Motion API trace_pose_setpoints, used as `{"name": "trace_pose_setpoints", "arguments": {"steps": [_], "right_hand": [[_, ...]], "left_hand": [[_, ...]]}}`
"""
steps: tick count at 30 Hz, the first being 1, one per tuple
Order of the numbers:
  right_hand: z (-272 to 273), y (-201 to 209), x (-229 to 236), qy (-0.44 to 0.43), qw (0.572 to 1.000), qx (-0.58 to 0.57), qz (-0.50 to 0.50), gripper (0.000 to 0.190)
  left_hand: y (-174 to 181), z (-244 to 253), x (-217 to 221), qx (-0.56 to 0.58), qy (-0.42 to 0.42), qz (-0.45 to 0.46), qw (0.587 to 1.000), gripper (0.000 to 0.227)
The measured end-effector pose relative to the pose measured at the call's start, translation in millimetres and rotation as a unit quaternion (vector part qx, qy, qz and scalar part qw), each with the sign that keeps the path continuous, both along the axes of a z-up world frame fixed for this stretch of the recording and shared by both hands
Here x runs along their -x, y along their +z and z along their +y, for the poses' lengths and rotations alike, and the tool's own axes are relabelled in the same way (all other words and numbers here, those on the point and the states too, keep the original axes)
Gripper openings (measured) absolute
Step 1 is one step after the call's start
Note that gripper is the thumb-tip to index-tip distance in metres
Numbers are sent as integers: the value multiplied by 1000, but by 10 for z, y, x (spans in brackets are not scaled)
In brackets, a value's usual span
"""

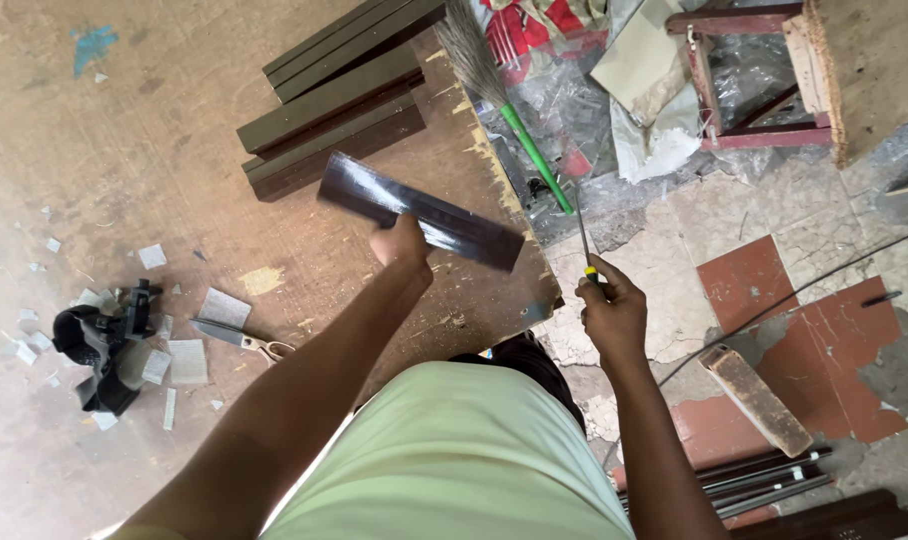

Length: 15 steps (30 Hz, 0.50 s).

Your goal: The person uses a metal file to smooth the edges of several dark rectangular metal bars on a wooden workbench. They repeatedly pick up a bar, file its edges, and place it back on the table, handling the items one at a time.

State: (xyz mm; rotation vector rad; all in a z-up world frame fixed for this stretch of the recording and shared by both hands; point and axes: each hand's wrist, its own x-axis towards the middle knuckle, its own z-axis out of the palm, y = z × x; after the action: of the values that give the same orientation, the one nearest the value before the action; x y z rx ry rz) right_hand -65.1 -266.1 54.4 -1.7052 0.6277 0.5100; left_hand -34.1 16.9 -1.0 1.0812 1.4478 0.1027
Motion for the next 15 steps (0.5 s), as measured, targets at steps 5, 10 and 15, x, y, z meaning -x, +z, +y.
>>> {"name": "trace_pose_setpoints", "arguments": {"steps": [5, 10, 15], "right_hand": [[-44, 48, 87, 11, 1000, 9, -16, 48], [-99, 144, 179, 9, 999, 21, -33, 47], [-158, 202, 324, -41, 999, -9, -31, 45]], "left_hand": [[-161, -393, 247, 148, 75, 0, 986, 29], [135, -706, 626, 114, -410, 55, 903, 26], [163, -606, 320, -475, -707, -165, 497, 86]]}}
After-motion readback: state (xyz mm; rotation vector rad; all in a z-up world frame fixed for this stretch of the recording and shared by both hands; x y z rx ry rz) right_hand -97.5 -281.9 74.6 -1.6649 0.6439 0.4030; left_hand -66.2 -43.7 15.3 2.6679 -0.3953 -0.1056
